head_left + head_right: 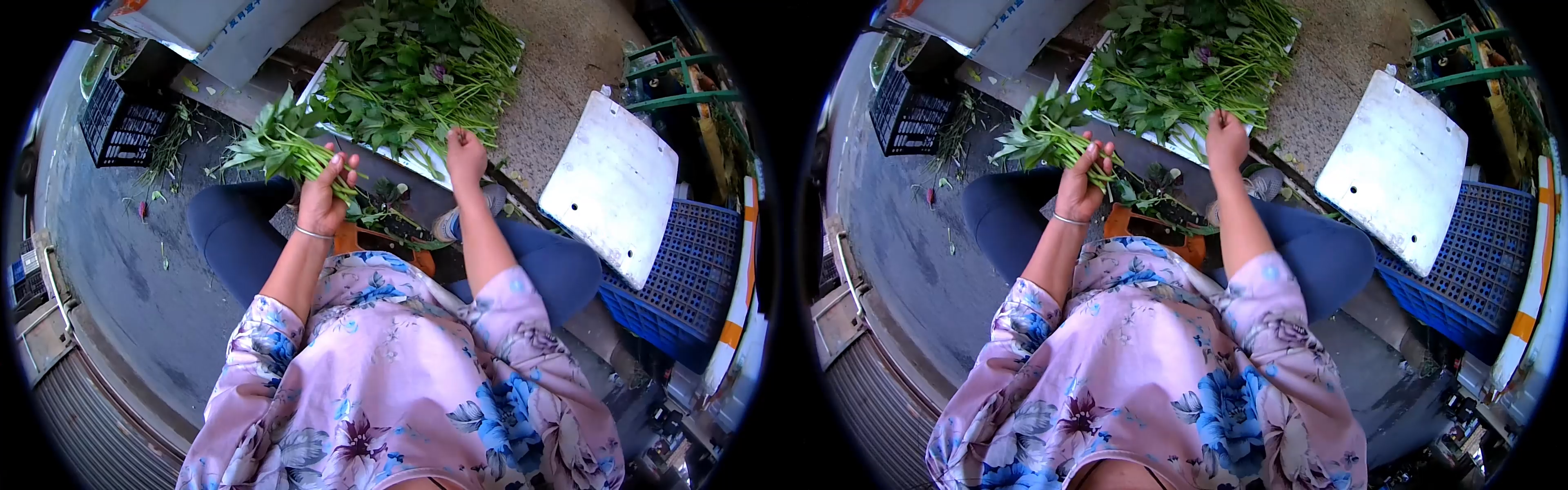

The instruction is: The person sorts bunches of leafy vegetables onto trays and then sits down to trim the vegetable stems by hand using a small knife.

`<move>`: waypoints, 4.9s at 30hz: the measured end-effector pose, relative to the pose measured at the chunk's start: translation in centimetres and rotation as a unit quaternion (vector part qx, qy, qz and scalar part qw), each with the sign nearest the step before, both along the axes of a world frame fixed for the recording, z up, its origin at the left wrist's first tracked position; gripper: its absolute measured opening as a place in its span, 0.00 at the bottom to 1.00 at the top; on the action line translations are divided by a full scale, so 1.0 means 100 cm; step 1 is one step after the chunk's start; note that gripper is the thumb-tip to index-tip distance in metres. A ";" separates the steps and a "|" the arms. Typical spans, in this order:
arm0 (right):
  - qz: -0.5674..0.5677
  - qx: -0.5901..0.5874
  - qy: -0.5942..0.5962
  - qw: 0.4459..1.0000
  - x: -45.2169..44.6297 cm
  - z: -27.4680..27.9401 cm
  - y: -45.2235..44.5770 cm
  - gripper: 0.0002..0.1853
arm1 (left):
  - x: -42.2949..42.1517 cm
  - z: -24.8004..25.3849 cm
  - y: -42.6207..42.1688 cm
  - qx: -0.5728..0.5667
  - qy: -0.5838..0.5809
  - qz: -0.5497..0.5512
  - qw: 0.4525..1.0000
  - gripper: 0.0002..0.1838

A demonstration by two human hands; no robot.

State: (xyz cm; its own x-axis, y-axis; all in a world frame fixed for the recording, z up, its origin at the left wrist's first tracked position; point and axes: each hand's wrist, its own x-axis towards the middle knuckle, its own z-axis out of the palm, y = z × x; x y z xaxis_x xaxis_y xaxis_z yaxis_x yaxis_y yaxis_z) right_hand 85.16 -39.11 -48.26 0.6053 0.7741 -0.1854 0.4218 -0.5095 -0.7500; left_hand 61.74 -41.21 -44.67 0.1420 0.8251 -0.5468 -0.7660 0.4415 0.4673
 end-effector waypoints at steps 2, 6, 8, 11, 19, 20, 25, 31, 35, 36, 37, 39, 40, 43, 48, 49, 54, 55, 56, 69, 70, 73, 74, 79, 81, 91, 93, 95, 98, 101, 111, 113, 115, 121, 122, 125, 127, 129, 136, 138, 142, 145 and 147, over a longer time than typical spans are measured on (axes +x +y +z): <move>0.029 -0.044 -0.098 0.994 0.015 -0.026 0.018 0.14 | 0.003 0.000 -0.005 -0.031 -0.002 -0.003 1.000 0.17; 0.117 -0.169 -0.173 0.963 0.025 -0.046 0.029 0.12 | -0.001 -0.010 -0.015 -0.073 -0.032 -0.011 0.997 0.11; 0.126 -0.144 -0.210 0.959 0.029 -0.044 0.032 0.12 | -0.001 -0.012 -0.016 -0.077 -0.035 -0.005 0.996 0.09; 0.174 -0.043 -0.026 0.984 0.028 -0.017 0.020 0.09 | 0.002 -0.014 -0.013 -0.088 -0.051 -0.025 0.994 0.07; 0.059 0.008 0.375 0.925 -0.027 0.063 -0.072 0.09 | 0.028 0.002 -0.023 -0.092 -0.071 -0.065 0.991 0.09; 0.061 0.007 0.377 0.924 -0.029 0.062 -0.073 0.09 | 0.029 0.003 -0.023 -0.081 -0.084 -0.072 0.991 0.09; 0.075 0.050 0.318 0.944 -0.038 0.053 -0.076 0.09 | 0.033 0.022 -0.027 -0.071 -0.086 -0.064 0.992 0.07; 0.079 0.043 0.339 0.936 -0.047 0.044 -0.084 0.09 | 0.032 0.020 -0.031 -0.072 -0.086 -0.041 0.993 0.10; 0.100 0.000 0.403 0.910 -0.053 0.039 -0.088 0.09 | 0.034 0.027 -0.030 -0.020 -0.023 -0.051 0.998 0.13; 0.102 -0.001 0.403 0.909 -0.056 0.039 -0.088 0.09 | 0.033 0.026 -0.029 -0.020 -0.023 -0.050 0.998 0.13; 0.115 -0.007 0.404 0.908 -0.058 0.039 -0.088 0.09 | 0.033 0.025 -0.028 -0.006 0.011 -0.056 0.998 0.13; 0.146 -0.011 0.405 0.902 -0.058 0.037 -0.089 0.09 | 0.033 0.025 -0.028 0.006 0.065 -0.064 0.996 0.14; 0.144 -0.011 0.405 0.903 -0.058 0.035 -0.090 0.09 | 0.032 0.025 -0.029 0.005 0.064 -0.066 0.996 0.14; 0.153 -0.041 0.406 0.900 -0.057 0.030 -0.090 0.09 | 0.031 0.022 -0.030 0.020 0.088 -0.080 0.993 0.14; 0.175 -0.041 0.404 0.897 -0.059 0.048 -0.085 0.13 | 0.030 0.018 -0.033 0.044 0.121 -0.103 0.986 0.12; 0.130 -0.049 0.443 0.886 -0.058 0.047 -0.079 0.15 | 0.029 0.017 -0.033 0.049 0.131 -0.124 0.982 0.13; 0.131 0.012 0.472 0.872 -0.062 0.076 -0.050 0.15 | 0.031 0.014 -0.034 0.057 0.159 -0.159 0.973 0.10; 0.134 0.027 0.478 0.868 -0.065 0.075 -0.044 0.14 | 0.030 0.013 -0.034 0.062 0.157 -0.166 0.972 0.10; 0.136 0.042 0.485 0.863 -0.067 0.074 -0.041 0.14 | 0.030 0.013 -0.034 0.067 0.155 -0.173 0.970 0.10; 0.017 0.155 0.572 0.805 -0.049 0.054 -0.050 0.06 | 0.024 -0.003 -0.029 -0.050 0.096 -0.091 0.990 0.11; -0.028 0.214 0.587 0.780 -0.040 0.052 -0.050 0.05 | 0.021 -0.012 -0.030 -0.054 0.109 -0.080 0.989 0.10; -0.073 0.277 0.459 0.841 -0.004 0.065 -0.043 0.06 | 0.011 -0.033 -0.039 -0.092 0.138 -0.042 0.985 0.10; -0.054 0.254 0.418 0.870 0.001 0.071 -0.041 0.06 | 0.008 -0.037 -0.042 -0.103 0.161 -0.023 0.981 0.10; 0.072 0.072 0.328 0.939 -0.029 0.060 -0.034 0.06 | 0.017 -0.021 -0.044 -0.085 0.131 -0.087 0.984 0.09; 0.121 0.057 0.352 0.926 -0.063 0.036 -0.035 0.07 | 0.023 -0.009 -0.044 -0.052 0.142 -0.140 0.978 0.09; 0.185 0.011 -0.130 0.974 -0.036 -0.032 0.037 0.13 | 0.007 -0.028 -0.042 -0.054 0.082 -0.062 0.993 0.10; 0.230 0.001 -0.128 0.965 -0.022 -0.048 0.047 0.13 | 0.004 -0.028 -0.040 -0.052 0.069 -0.045 0.995 0.12; 0.239 0.017 -0.130 0.962 -0.010 -0.046 0.055 0.11 | 0.001 -0.026 -0.039 -0.050 0.050 -0.020 0.997 0.16; 0.142 0.094 0.173 0.970 0.012 -0.022 0.066 0.05 | -0.004 -0.021 -0.040 -0.076 0.053 -0.013 0.996 0.15; 0.060 0.146 0.312 0.937 0.031 0.023 0.065 0.08 | 0.001 -0.027 -0.039 -0.073 0.046 -0.031 0.996 0.11; 0.003 0.188 0.518 0.835 0.007 0.093 0.025 0.05 | 0.029 0.021 -0.015 0.036 0.127 -0.102 0.986 0.12; 0.009 0.152 0.509 0.847 -0.009 0.095 0.014 0.05 | 0.039 0.031 -0.010 0.069 0.145 -0.107 0.981 0.12; 0.022 0.141 0.481 0.865 -0.029 0.095 0.004 0.05 | 0.047 0.036 -0.008 0.097 0.181 -0.131 0.970 0.13; 0.070 0.114 0.486 0.864 -0.074 0.103 -0.022 0.08 | 0.045 0.013 -0.014 0.135 0.135 -0.133 0.973 0.13; 0.070 0.114 0.488 0.862 -0.076 0.106 -0.023 0.08 | 0.043 0.009 -0.015 0.135 0.138 -0.133 0.972 0.13; 0.102 0.125 0.480 0.862 -0.070 0.102 -0.027 0.13 | 0.033 0.021 -0.021 0.074 0.128 -0.127 0.981 0.12; 0.122 0.084 0.422 0.894 -0.063 0.095 -0.032 0.14 | 0.032 0.018 -0.021 0.083 0.139 -0.115 0.980 0.12; 0.161 0.046 0.357 0.919 -0.065 0.083 -0.041 0.14 | 0.032 0.018 -0.021 0.091 0.146 -0.106 0.979 0.12; 0.103 0.046 0.473 0.874 -0.065 0.065 -0.051 0.13 | 0.031 0.029 -0.017 0.066 0.164 -0.126 0.976 0.11; 0.100 0.036 0.469 0.877 -0.064 0.062 -0.052 0.13 | 0.032 0.030 -0.017 0.056 0.157 -0.114 0.980 0.10; 0.020 0.092 0.539 0.837 -0.067 0.058 -0.054 0.12 | 0.032 0.027 -0.017 0.025 0.131 -0.080 0.988 0.09; -0.020 0.118 0.542 0.832 -0.067 0.055 -0.056 0.12 | 0.028 0.017 -0.016 -0.020 0.111 -0.073 0.991 0.09; -0.029 0.123 0.527 0.841 -0.068 0.053 -0.057 0.11 | 0.026 0.006 -0.016 -0.067 0.080 -0.076 0.992 0.09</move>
